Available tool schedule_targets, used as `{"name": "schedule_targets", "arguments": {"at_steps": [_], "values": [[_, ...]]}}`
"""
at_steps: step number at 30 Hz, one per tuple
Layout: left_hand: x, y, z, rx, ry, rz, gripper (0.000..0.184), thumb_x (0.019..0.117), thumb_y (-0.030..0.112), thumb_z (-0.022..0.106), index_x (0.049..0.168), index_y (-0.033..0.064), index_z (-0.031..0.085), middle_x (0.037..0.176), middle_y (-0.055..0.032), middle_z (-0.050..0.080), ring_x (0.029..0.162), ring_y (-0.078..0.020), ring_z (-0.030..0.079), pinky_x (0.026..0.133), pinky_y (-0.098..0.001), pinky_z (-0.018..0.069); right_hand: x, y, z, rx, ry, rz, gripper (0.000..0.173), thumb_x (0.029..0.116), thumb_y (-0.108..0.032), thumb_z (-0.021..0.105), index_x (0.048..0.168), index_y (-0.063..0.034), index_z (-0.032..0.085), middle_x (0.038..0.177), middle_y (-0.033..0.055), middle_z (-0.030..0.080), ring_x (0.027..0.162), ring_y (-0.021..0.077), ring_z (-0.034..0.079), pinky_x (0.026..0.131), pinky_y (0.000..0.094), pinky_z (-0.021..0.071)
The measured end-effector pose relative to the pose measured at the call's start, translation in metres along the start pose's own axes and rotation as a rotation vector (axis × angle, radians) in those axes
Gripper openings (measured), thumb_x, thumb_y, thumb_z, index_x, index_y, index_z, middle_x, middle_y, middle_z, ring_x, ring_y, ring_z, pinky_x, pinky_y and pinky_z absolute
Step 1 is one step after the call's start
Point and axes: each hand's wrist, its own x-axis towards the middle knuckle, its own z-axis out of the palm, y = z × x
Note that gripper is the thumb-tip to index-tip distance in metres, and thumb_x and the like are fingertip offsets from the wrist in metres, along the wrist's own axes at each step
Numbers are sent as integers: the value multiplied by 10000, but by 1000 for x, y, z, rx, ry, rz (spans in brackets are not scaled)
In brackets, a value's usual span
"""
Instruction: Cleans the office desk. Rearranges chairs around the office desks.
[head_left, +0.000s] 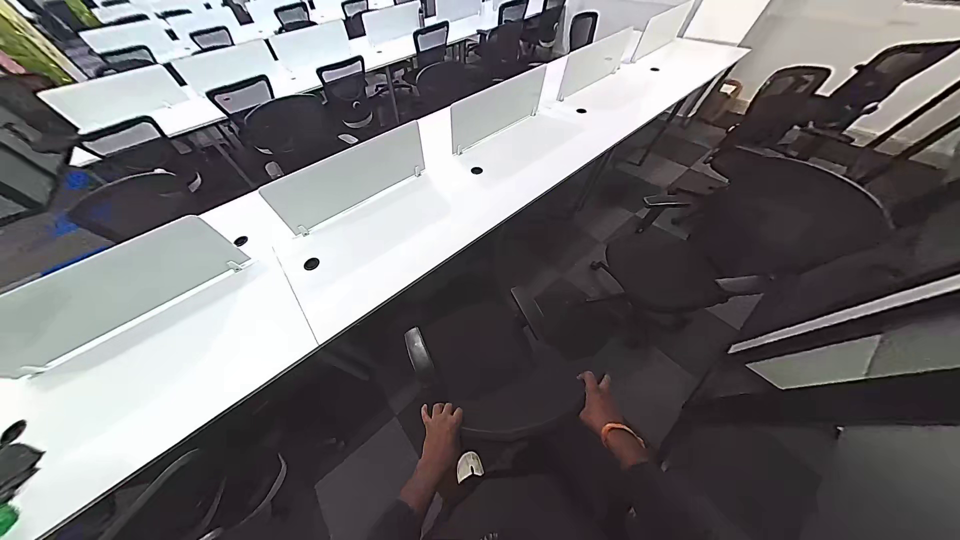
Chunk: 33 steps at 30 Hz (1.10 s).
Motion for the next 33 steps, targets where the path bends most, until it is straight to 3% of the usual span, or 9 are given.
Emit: {"name": "schedule_targets", "arguments": {"at_steps": [7, 12, 14, 16, 17, 20, 22, 26, 33], "values": [[58, -41, -38, 39, 14, -224, 353, 840, 149, 705, 1187, 208, 729, 1292, -91, 668, 1290, -403, 540, 1090, -762, 275, 74, -90, -10, -36, -28, -113, 916, 705, -7, 831, 1509, -163, 420, 1671, 319, 55, 1148, 506, 647, 870, 562, 606], [108, -63, -70, 94, 37, -546, 326, 892, 118, 662, 1211, 158, 720, 1437, -183, 564, 1343, -495, 467, 1048, -784, 318, 127, -160, -22, -141, -82, -192, 1011, 722, -75, 830, 1583, -166, 309, 1667, 323, 85, 1104, 502, 662, 880, 569, 596], [127, -67, -82, 118, 29, -662, 483, 855, 137, 710, 1334, 153, 644, 1504, -236, 475, 1375, -525, 417, 1019, -769, 361, 146, -183, -28, -193, -125, -254, 1042, 740, -119, 826, 1608, -177, 253, 1578, 346, 295, 1116, 487, 660, 902, 583, 585], [145, -63, -91, 70, 21, -697, 660, 828, 156, 760, 1450, 147, 540, 1581, -255, 374, 1449, -535, 319, 1007, -736, 412, 166, -202, -36, -265, -183, -331, 1046, 772, -174, 792, 1623, -192, 184, 1346, 262, 615, 1139, 413, 684, 931, 583, 566], [152, -57, -93, 22, 24, -679, 731, 812, 183, 787, 1485, 146, 505, 1624, -243, 312, 1493, -529, 242, 1013, -720, 430, 177, -211, -40, -287, -212, -365, 1058, 781, -175, 786, 1628, -187, 152, 1279, 229, 667, 1145, 395, 688, 940, 584, 560], [168, -40, -91, -78, 78, -651, 925, 782, 420, 816, 1563, 155, 395, 1691, -210, 163, 1551, -498, 71, 1063, -705, 399, 203, -237, -46, -338, -254, -443, 1107, 780, -175, 784, 1640, -157, 87, 1265, 214, 677, 1162, 382, 684, 956, 576, 554], [179, -45, -94, -116, 125, -678, 974, 788, 526, 802, 1582, 167, 369, 1699, -200, 145, 1559, -486, 52, 1088, -724, 356, 216, -253, -49, -344, -269, -480, 1125, 772, -169, 790, 1641, -151, 75, 1261, 228, 673, 1154, 393, 685, 947, 585, 556], [203, -62, -113, -159, 92, -748, 881, 861, 525, 744, 1587, 203, 363, 1703, -158, 171, 1569, -460, 43, 1084, -749, 338, 240, -278, -58, -372, -295, -545, 1110, 783, -170, 783, 1639, -142, 76, 1252, 228, 676, 1143, 391, 690, 940, 581, 559], [232, -81, -131, -129, 53, -818, 860, 885, 533, 726, 1592, 217, 351, 1692, -153, 212, 1570, -445, 79, 1064, -745, 374, 264, -312, -63, -354, -310, -594, 1101, 779, -163, 779, 1639, -149, 92, 1242, 224, 680, 1137, 394, 690, 926, 581, 565]]}}
